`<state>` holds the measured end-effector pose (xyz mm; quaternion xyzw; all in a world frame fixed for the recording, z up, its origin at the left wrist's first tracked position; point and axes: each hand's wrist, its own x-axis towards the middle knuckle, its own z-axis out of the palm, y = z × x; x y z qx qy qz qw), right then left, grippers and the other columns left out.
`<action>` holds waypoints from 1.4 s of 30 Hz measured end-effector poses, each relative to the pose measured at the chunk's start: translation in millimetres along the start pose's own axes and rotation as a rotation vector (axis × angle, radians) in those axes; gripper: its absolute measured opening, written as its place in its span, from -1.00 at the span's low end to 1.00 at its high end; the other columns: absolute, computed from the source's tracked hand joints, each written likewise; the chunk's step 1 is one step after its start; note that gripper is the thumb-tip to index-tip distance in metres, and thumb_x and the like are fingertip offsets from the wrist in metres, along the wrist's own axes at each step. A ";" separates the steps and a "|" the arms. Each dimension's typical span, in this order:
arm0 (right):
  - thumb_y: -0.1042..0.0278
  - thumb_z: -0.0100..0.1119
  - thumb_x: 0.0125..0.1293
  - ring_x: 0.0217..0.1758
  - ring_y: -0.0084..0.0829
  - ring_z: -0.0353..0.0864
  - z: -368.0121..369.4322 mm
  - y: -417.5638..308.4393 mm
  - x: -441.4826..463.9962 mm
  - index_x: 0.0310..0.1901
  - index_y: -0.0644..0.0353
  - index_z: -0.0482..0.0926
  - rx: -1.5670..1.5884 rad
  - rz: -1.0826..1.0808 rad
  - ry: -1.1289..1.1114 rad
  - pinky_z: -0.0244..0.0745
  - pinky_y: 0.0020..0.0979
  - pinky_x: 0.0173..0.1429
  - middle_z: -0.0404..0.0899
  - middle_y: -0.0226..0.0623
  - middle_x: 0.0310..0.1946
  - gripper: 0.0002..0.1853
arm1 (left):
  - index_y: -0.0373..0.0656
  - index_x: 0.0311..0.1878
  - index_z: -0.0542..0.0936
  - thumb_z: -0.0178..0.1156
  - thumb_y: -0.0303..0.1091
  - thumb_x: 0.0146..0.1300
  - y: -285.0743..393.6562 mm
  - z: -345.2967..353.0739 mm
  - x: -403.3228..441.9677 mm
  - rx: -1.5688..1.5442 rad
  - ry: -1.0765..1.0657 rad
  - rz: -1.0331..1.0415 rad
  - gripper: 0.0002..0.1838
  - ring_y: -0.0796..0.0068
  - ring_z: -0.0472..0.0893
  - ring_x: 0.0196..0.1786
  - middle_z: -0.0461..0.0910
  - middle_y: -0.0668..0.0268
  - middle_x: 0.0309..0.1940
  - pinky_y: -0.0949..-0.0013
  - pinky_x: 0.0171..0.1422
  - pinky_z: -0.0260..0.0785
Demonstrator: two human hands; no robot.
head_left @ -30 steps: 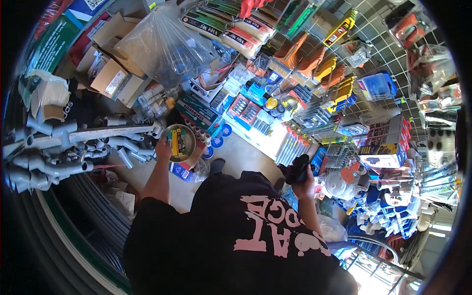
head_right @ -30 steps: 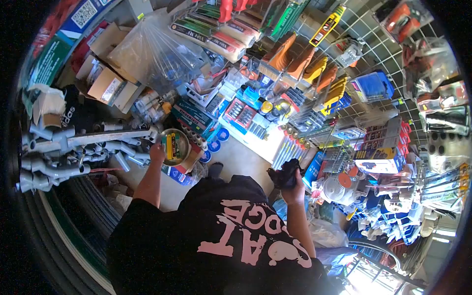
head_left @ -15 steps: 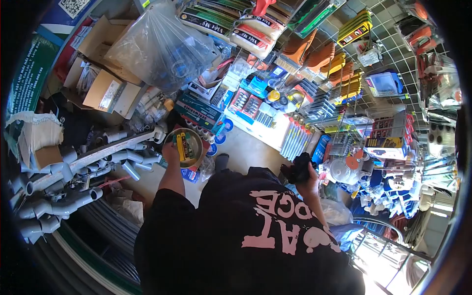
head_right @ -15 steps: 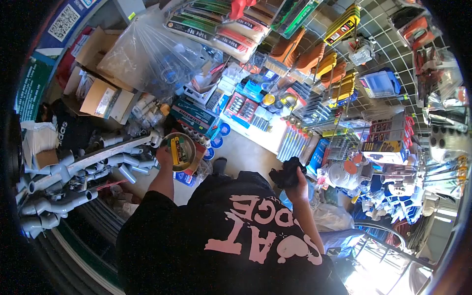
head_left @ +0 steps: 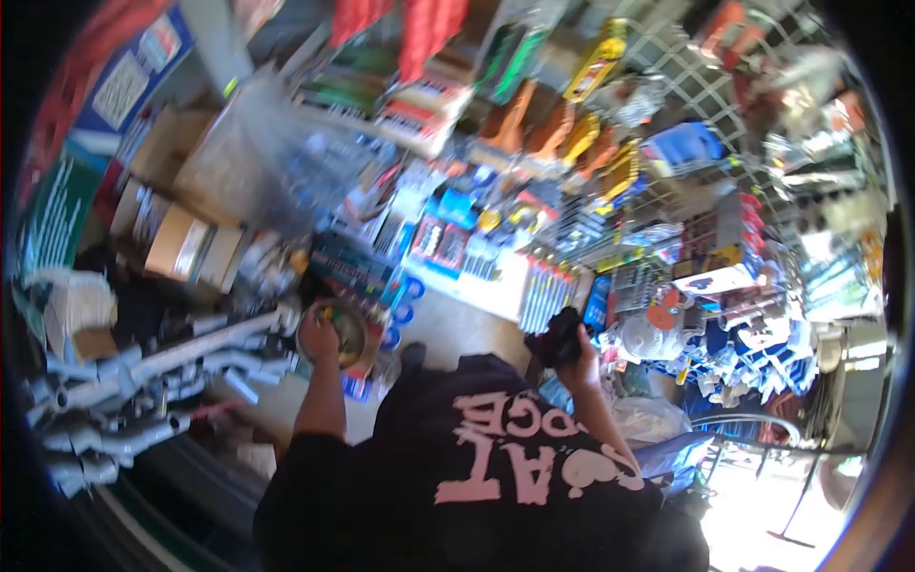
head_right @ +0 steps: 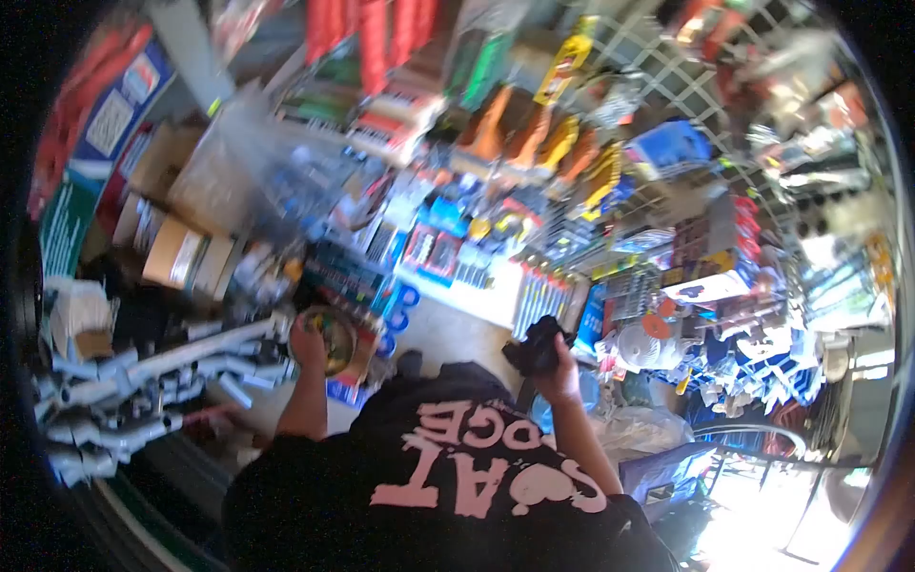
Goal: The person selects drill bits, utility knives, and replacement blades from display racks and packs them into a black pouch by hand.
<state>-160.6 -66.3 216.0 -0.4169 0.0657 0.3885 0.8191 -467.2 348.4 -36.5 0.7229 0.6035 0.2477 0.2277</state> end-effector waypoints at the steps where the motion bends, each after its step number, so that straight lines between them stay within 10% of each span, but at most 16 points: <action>1: -0.08 0.10 0.43 0.25 -0.07 0.52 1.1 -4.0 -3.6 0.32 0.15 0.40 0.078 0.003 -0.002 0.36 -0.01 0.40 0.53 -0.17 0.19 -0.41 | -0.23 0.17 0.59 0.12 -0.42 0.34 17.0 12.2 5.1 -0.219 0.118 0.142 -0.65 0.04 0.65 0.02 0.66 0.00 -0.04 0.08 0.15 0.48; 4: -0.13 0.09 0.38 0.32 -0.02 0.46 -2.4 -20.7 -10.5 0.35 0.14 0.39 0.161 -0.028 -0.092 0.24 0.07 0.47 0.52 -0.15 0.24 -0.35 | -0.30 0.20 0.55 0.13 -0.49 0.44 178.4 -24.9 -3.7 -0.567 -0.042 0.335 -0.70 0.28 0.64 0.07 0.58 0.11 0.10 0.32 0.13 0.52; 9: -0.15 0.20 0.14 0.42 0.00 0.37 9.8 -61.1 -34.4 0.41 0.13 0.33 0.254 -0.140 -0.165 0.32 0.06 0.43 0.42 -0.18 0.35 -0.17 | -0.27 0.05 0.65 0.25 -0.57 0.31 431.5 -80.3 -36.1 -1.016 -0.118 0.867 -0.75 0.33 0.68 -0.18 0.69 0.15 -0.21 0.36 -0.04 0.50; 17: -0.12 0.21 0.14 0.42 0.10 0.37 -27.4 -98.2 -101.5 0.44 -0.01 0.33 0.352 -0.326 -0.168 0.32 0.10 0.43 0.35 -0.14 0.43 -0.19 | -0.32 0.35 0.43 0.37 -0.30 0.31 658.1 -25.6 16.0 -1.124 0.034 0.796 -0.40 0.25 0.65 0.15 0.65 0.04 0.09 0.32 0.26 0.44; 19: -0.10 0.20 0.15 0.40 0.11 0.39 -52.0 -96.4 -118.3 0.43 0.00 0.35 0.381 -0.361 -0.138 0.29 0.11 0.44 0.36 -0.12 0.42 -0.21 | -0.27 0.15 0.56 0.45 -0.14 0.20 676.3 -29.6 18.5 -0.862 0.080 0.744 -0.45 0.14 0.73 -0.11 0.73 0.10 -0.20 0.23 -0.02 0.50; 35: -0.09 0.12 0.19 0.41 0.03 0.37 -137.0 -106.0 -162.2 0.43 0.07 0.33 0.566 -0.468 -0.108 0.28 0.09 0.45 0.37 -0.16 0.41 -0.22 | -0.30 -0.13 0.54 0.24 -0.26 0.40 604.7 -115.5 -23.7 -0.735 0.244 0.868 -0.75 0.15 0.64 -0.40 0.63 0.10 -0.42 0.20 -0.28 0.41; 42: -0.12 0.15 0.23 0.53 0.04 0.22 -90.9 -126.4 -140.9 0.49 0.02 0.24 0.528 -0.393 -0.290 0.26 0.12 0.47 0.24 -0.14 0.49 -0.18 | -0.22 -0.09 0.60 0.31 -0.27 0.36 579.9 -171.0 -111.7 -0.779 -0.419 0.771 -0.78 0.63 0.57 -0.37 0.63 0.37 -0.37 0.42 -0.29 0.43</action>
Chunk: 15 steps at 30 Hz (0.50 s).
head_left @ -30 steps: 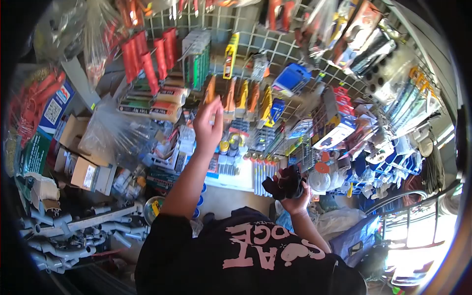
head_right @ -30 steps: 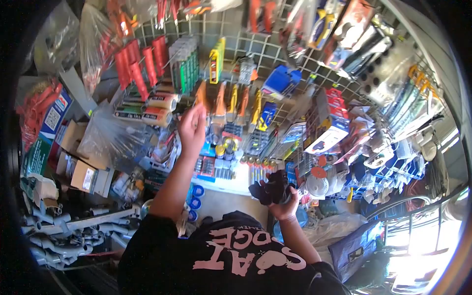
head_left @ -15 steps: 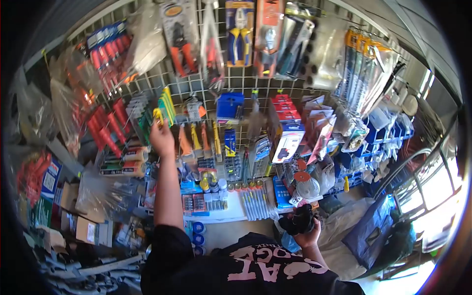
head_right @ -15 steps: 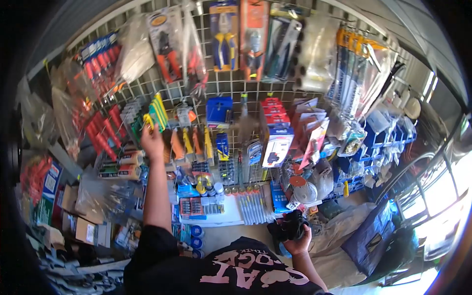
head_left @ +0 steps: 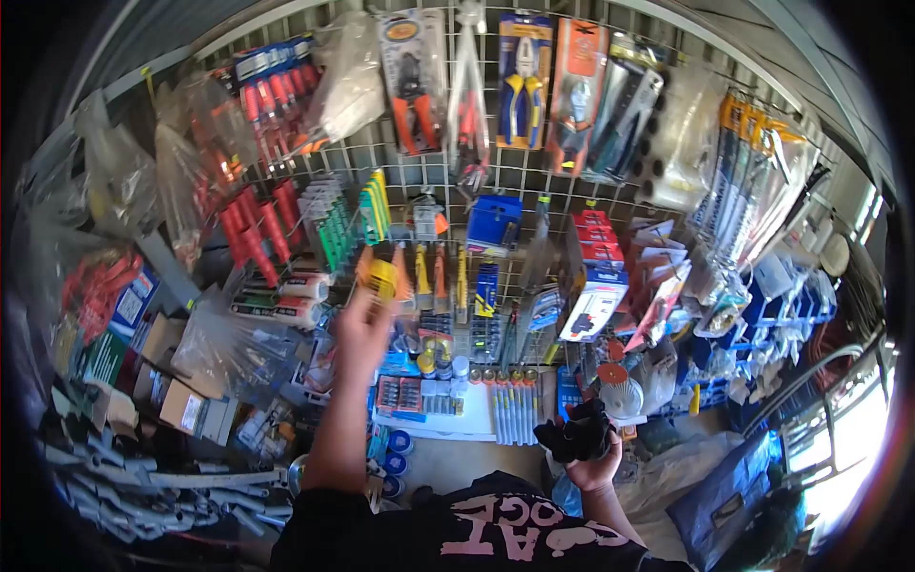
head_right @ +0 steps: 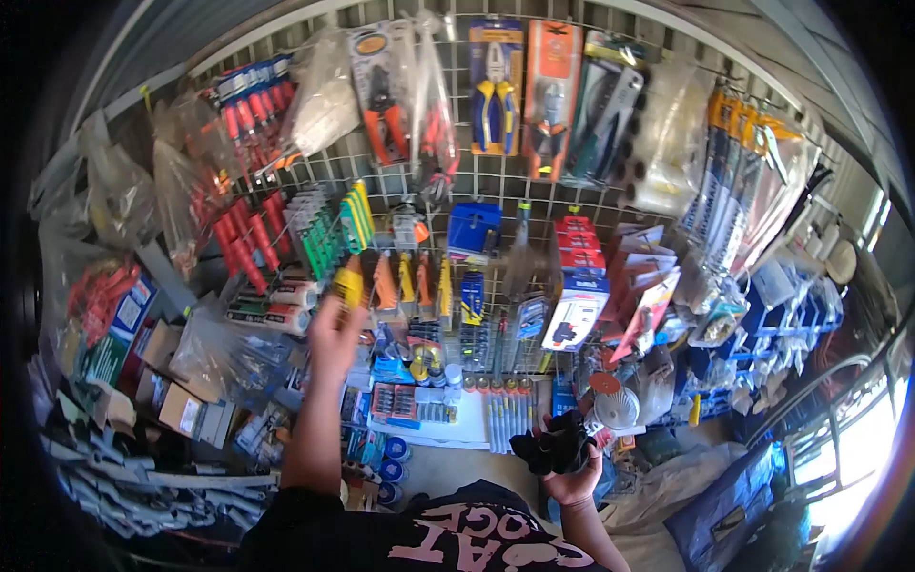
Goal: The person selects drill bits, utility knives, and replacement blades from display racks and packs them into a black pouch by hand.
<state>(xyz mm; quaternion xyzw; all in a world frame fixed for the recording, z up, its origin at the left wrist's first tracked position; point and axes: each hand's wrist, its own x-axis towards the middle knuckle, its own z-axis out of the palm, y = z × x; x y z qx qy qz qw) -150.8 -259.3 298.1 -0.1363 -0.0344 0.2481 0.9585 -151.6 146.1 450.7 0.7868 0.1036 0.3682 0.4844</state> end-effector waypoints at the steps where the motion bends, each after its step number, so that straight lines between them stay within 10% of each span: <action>1: -0.13 0.15 0.23 0.53 0.04 0.21 11.8 2.9 6.1 0.50 0.01 0.23 -0.014 -0.010 -0.010 0.25 0.12 0.48 0.23 -0.13 0.50 -0.18 | -0.21 -0.08 0.62 0.32 -0.27 0.35 17.6 13.2 -21.1 -0.034 -0.142 0.015 -0.78 0.63 0.56 -0.38 0.62 0.37 -0.38 0.42 -0.29 0.43; 7: -0.04 0.21 0.32 0.40 -0.15 0.40 69.7 21.6 30.3 0.47 0.18 0.20 -0.299 -0.095 -0.231 0.36 -0.06 0.41 0.31 -0.10 0.43 -0.21 | -0.25 -0.02 0.56 0.11 -0.21 0.49 21.0 99.9 -153.4 -0.199 -0.828 0.005 -0.73 0.42 0.57 -0.49 0.56 0.21 -0.54 0.31 -0.36 0.40; 10: 0.34 0.35 0.23 0.02 -0.38 0.65 79.6 22.4 31.5 0.23 0.34 0.43 -0.736 -0.188 -0.180 0.55 -0.32 0.16 0.62 -0.15 0.05 -0.44 | -0.23 0.05 0.56 0.13 -0.24 0.48 27.2 110.0 -176.2 -0.222 -0.752 0.008 -0.73 0.04 0.65 -0.45 0.61 0.00 -0.48 0.19 -0.33 0.43; 15: 0.39 0.34 0.23 -0.24 -0.52 0.65 76.2 19.9 27.4 -0.09 0.41 0.60 -1.249 -0.229 -0.180 0.56 -0.41 -0.09 0.70 -0.29 -0.34 -0.71 | -0.07 0.01 0.61 0.15 -0.13 0.44 35.4 70.2 -154.5 0.094 -0.929 0.107 -0.74 -0.08 0.65 -0.37 0.65 0.01 -0.39 0.07 -0.29 0.45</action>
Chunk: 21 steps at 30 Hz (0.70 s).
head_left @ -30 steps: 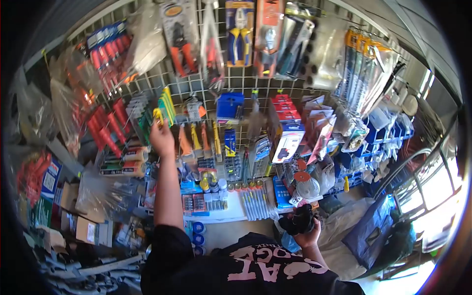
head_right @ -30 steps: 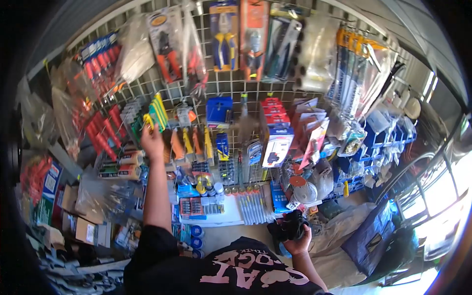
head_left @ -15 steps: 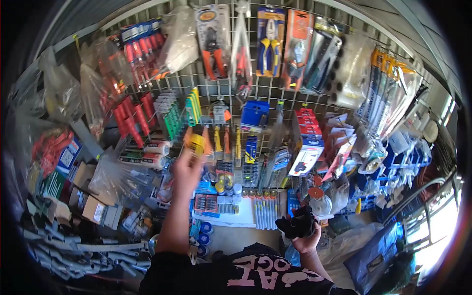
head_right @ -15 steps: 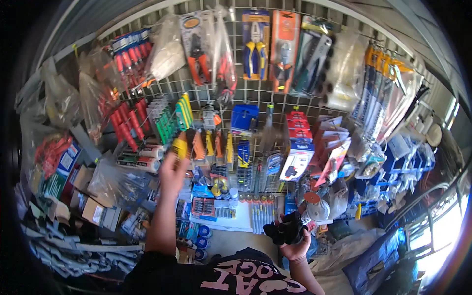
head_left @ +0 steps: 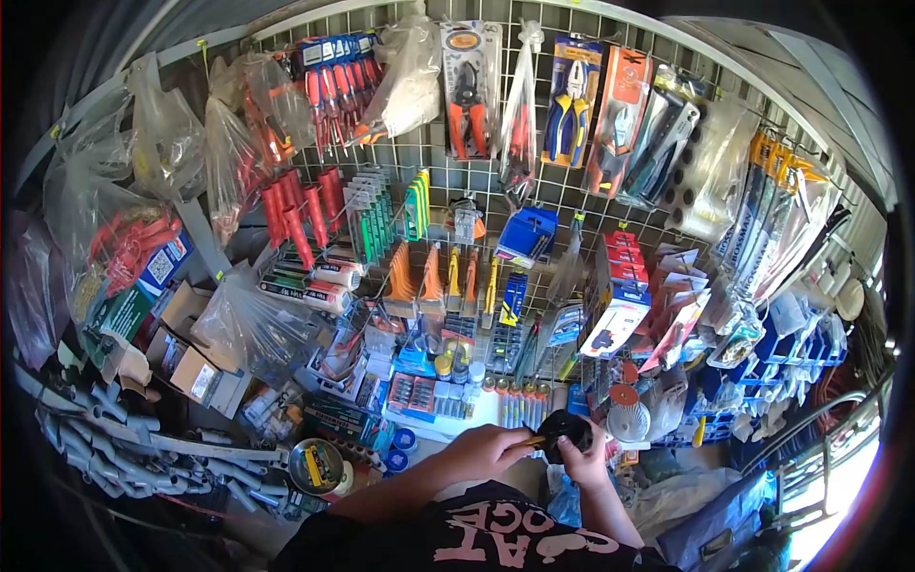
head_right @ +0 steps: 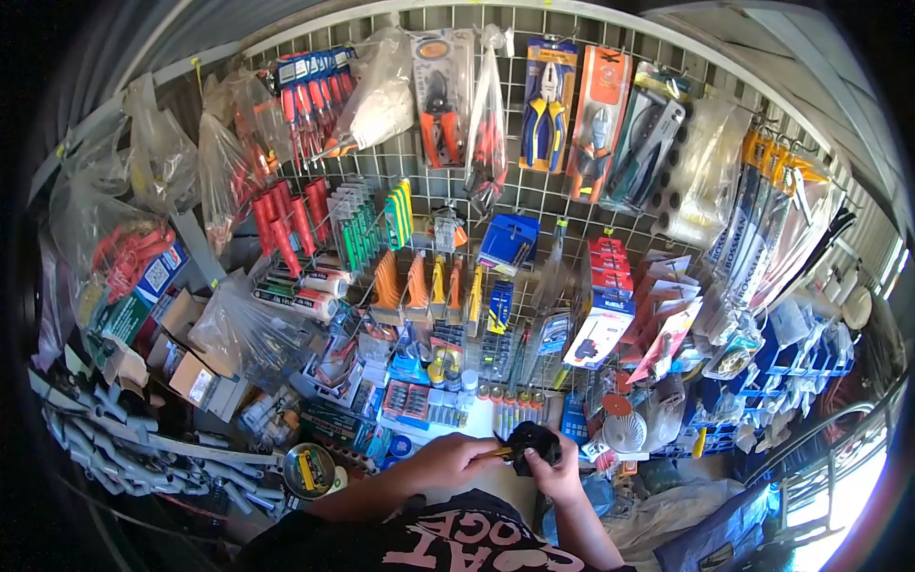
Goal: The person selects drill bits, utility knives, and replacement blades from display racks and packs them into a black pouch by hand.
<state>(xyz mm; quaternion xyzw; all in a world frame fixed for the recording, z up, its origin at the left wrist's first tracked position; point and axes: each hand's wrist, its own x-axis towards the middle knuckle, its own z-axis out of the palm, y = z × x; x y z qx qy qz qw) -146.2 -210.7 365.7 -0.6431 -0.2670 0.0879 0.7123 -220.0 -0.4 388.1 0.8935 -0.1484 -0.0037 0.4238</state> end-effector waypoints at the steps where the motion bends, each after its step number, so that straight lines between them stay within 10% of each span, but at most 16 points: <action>1: 0.39 0.33 0.24 -0.28 -0.54 0.64 -3.4 1.1 -0.3 -0.11 0.41 0.60 -0.114 0.024 -0.078 0.56 -0.41 -0.15 0.69 -0.29 -0.37 -0.72 | -0.06 0.00 0.62 0.14 -0.10 0.44 -4.2 -6.9 -3.4 0.073 -0.031 -0.006 -0.72 -0.07 0.65 -0.37 0.65 0.02 -0.38 0.06 -0.28 0.45; 10: 0.15 0.40 0.17 -0.50 -0.13 0.62 -15.9 -12.4 10.5 -0.25 0.21 0.67 -0.565 -0.078 -0.537 0.47 -0.27 -0.38 0.60 -0.09 -0.54 -0.71 | -0.07 -0.06 0.65 0.17 -0.12 0.41 -3.2 -29.4 -7.7 0.154 -0.305 0.006 -0.75 -0.05 0.64 -0.38 0.63 0.03 -0.46 0.06 -0.29 0.43; 14: 0.27 0.32 0.25 -0.56 -0.51 0.56 -16.1 -24.6 4.8 -0.27 0.34 0.65 -0.240 -0.055 -0.155 0.45 -0.46 -0.40 0.62 -0.29 -0.56 -0.75 | -0.16 0.02 0.57 0.11 -0.21 0.47 -6.0 -9.9 3.1 -0.115 -0.204 0.080 -0.75 0.01 0.59 -0.44 0.59 0.04 -0.47 0.14 -0.30 0.39; 21: -0.02 0.13 0.42 -0.24 -0.38 0.63 -13.6 5.8 10.2 -0.02 0.14 0.49 0.406 -0.015 0.388 0.54 -0.27 0.19 0.59 -0.29 -0.19 -0.63 | -0.16 0.10 0.39 -0.09 -0.19 0.62 6.3 79.1 19.7 -1.250 -0.065 -0.089 -0.75 0.69 0.22 -0.53 0.24 0.50 -0.52 0.57 -0.45 0.05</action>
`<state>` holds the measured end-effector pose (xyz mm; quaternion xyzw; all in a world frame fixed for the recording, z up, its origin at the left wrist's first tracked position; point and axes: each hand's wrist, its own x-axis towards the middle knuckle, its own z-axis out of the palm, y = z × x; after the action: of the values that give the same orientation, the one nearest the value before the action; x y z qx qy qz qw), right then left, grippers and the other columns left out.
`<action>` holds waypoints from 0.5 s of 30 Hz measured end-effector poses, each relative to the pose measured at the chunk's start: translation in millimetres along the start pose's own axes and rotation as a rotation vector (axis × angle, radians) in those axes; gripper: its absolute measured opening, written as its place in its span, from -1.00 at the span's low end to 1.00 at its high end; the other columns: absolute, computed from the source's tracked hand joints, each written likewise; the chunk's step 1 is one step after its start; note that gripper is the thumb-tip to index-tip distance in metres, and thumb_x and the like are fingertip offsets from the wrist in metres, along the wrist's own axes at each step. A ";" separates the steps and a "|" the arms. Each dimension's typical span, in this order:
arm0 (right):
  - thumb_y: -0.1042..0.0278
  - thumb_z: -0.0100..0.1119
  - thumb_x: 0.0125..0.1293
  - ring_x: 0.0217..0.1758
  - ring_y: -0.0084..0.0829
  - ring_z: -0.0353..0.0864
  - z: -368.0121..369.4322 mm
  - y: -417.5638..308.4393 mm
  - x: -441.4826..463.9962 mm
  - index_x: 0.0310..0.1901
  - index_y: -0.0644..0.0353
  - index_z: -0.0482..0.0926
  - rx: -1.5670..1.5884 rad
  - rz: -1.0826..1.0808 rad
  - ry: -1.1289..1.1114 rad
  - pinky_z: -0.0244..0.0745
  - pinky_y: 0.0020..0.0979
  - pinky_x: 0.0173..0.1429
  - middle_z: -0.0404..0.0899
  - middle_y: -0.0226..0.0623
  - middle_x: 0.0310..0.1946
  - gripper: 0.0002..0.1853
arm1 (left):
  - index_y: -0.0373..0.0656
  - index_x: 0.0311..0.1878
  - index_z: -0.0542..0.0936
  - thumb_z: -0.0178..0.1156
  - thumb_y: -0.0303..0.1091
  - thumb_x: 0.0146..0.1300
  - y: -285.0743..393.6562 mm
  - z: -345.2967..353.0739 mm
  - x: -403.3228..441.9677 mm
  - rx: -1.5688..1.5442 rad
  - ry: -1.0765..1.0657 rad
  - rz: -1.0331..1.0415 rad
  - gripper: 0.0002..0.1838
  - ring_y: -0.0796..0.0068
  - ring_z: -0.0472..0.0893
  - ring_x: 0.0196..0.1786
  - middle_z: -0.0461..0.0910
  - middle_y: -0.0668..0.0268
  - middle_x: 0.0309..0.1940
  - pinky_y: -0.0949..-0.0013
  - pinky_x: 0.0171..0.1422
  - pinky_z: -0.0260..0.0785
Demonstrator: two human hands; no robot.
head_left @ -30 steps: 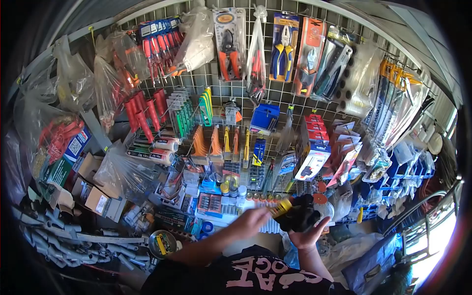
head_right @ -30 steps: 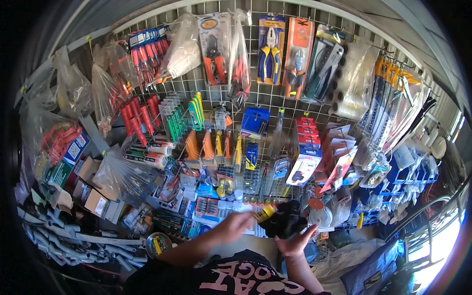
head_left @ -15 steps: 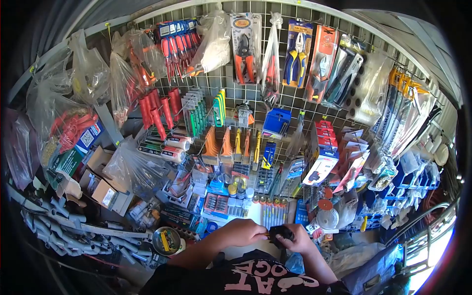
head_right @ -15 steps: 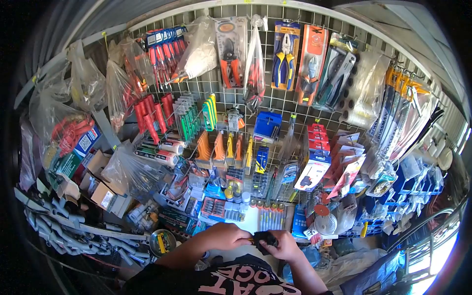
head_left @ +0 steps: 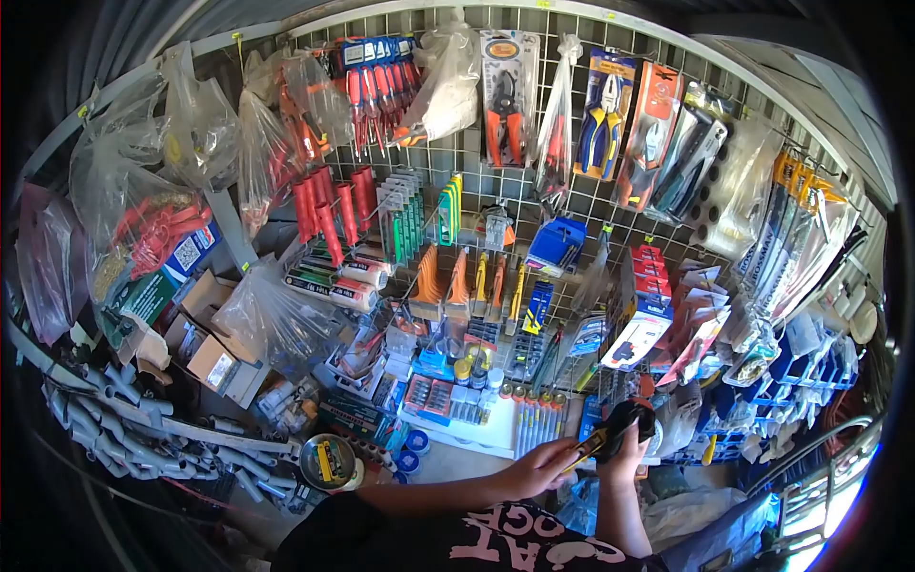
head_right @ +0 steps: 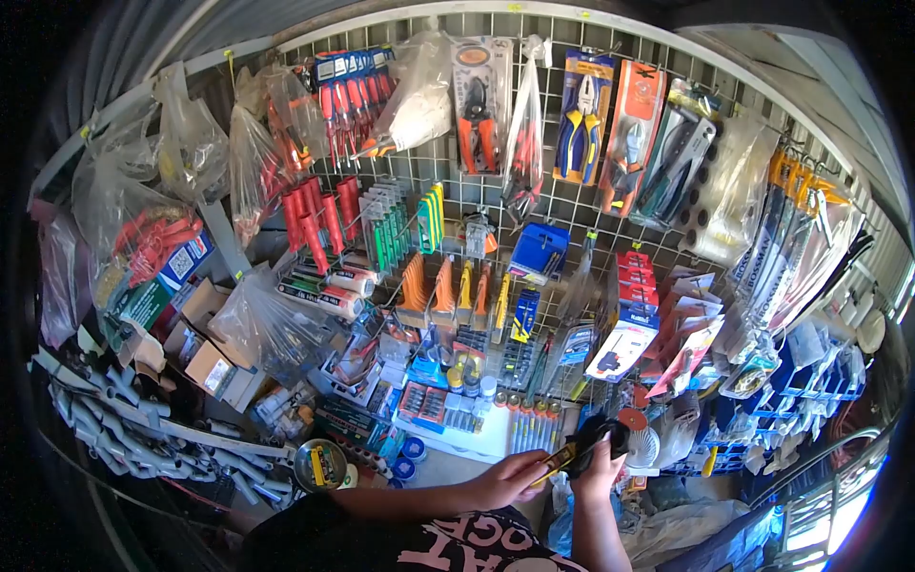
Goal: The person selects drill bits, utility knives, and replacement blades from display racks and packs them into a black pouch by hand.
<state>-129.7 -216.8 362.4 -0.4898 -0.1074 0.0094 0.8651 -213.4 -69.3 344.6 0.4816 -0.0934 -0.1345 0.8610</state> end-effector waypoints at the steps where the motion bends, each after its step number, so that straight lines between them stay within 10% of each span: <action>1: -0.09 0.06 0.45 -0.09 -0.33 0.66 0.6 5.8 0.9 0.12 0.11 0.49 0.075 0.037 0.037 0.48 -0.21 0.31 0.60 -0.26 -0.06 -0.55 | -0.14 0.06 0.37 -0.13 -0.16 0.63 -0.2 5.1 2.2 -0.131 -0.068 0.022 -0.75 0.70 0.23 -0.52 0.24 0.49 -0.52 0.57 -0.46 0.06; 11: -0.34 -0.17 0.45 0.49 -0.20 0.28 26.5 4.0 -13.2 0.52 -0.19 0.19 0.678 0.210 -0.216 0.05 0.13 0.52 0.23 -0.35 0.50 -0.29 | -0.31 0.20 0.48 0.08 -0.36 0.52 26.3 -19.8 9.2 0.240 0.304 0.463 -0.70 0.59 0.54 -0.25 0.50 0.34 -0.28 0.48 -0.15 0.40; 15: 0.07 0.45 0.14 0.34 -0.18 0.44 42.4 1.8 -16.7 0.49 0.08 0.14 0.271 0.053 -0.294 0.28 -0.08 0.44 0.40 -0.14 0.28 -0.05 | -0.36 0.06 0.59 0.26 -0.45 0.39 23.7 -18.1 4.0 0.544 0.254 0.332 -0.75 0.61 0.61 -0.22 0.60 0.31 -0.28 0.49 -0.18 0.47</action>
<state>-154.1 -182.0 379.0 -0.3651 -0.2174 0.1180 0.8975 -201.0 -44.2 355.5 0.6848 -0.0951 0.0985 0.7157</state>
